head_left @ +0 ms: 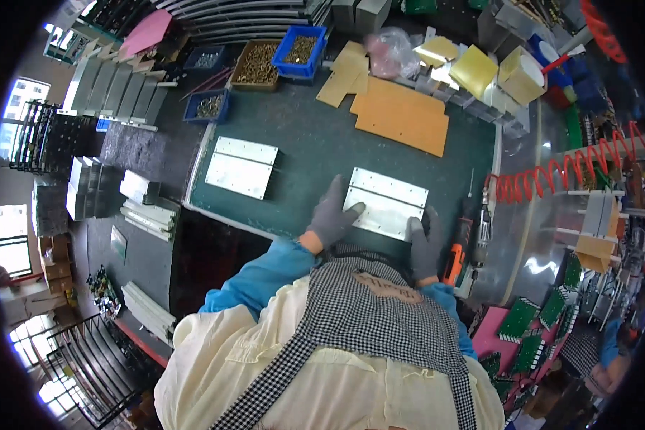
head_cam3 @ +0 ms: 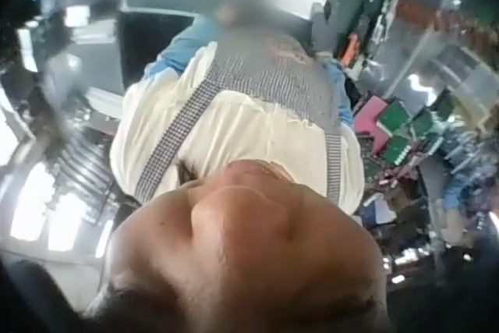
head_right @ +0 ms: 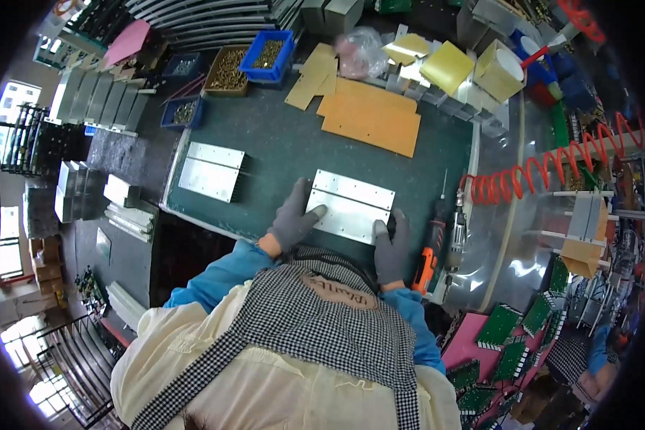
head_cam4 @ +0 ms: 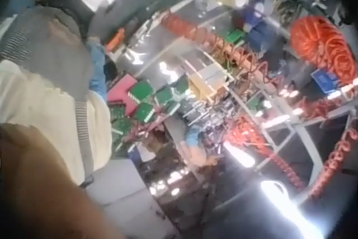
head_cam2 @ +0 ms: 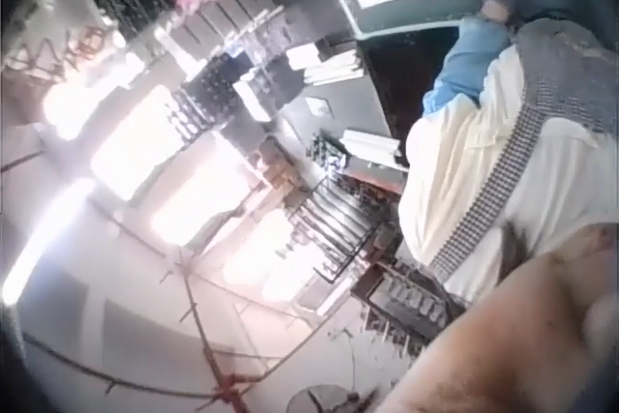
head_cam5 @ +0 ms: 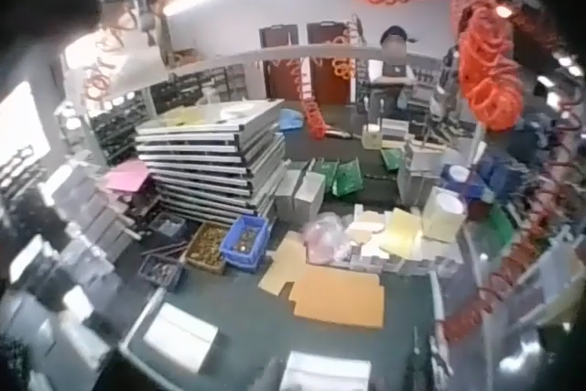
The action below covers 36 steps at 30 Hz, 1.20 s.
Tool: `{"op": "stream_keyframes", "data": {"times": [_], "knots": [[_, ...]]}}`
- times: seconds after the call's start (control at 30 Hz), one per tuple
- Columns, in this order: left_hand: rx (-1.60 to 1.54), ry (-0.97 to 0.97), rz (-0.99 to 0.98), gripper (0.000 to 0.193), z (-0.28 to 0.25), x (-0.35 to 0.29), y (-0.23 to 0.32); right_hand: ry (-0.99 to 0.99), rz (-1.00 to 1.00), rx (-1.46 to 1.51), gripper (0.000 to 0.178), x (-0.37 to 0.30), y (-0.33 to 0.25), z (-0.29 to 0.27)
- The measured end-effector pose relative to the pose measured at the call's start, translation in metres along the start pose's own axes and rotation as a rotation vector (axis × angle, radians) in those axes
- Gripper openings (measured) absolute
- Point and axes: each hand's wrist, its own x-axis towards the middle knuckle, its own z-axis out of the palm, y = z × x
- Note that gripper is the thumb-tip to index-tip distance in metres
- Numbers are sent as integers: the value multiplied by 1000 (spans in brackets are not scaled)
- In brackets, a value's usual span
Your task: The person is assembling white plastic components by drilling screws into them at a workbench in a factory setting.
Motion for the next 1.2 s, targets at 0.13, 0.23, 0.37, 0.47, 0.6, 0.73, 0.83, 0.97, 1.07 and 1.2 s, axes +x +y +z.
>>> {"op": "stream_keyframes", "data": {"times": [0.13, 0.23, 0.37, 0.47, 0.6, 0.73, 0.83, 0.97, 1.07, 1.2], "knots": [[-200, 213, -58, 81, -39, 7, -22, 166, -34, 81, 44, 8, 20, -5], [-97, 267, -27, 76, -67, 12, -23, 223, -22, 5, 40, 5, 40, -17], [-98, 333, 21, 67, -78, -6, -25, 190, -13, 21, 39, 2, 39, -19], [-134, 320, -28, 65, -92, -32, -5, 205, 85, 257, 40, 2, 52, -24], [-184, 701, -98, 53, -125, -62, -62, 207, -22, 43, 38, 2, -3, -36], [-162, 1151, -120, 50, -185, -108, -168, 192, -326, 87, 33, 28, -57, -25], [-381, 1286, -583, 59, -237, -132, -205, 69, -367, -17, 33, 60, -87, -9], [7, 1339, -1078, 84, -293, -94, -335, -128, -430, -88, 39, 90, -117, 18], [-195, 1163, -1193, 87, -374, -154, -459, -346, -499, -180, 40, 122, -136, 80], [-53, 893, -1200, 75, -354, -93, -493, -276, -453, -314, 44, 155, -165, 106]]}}
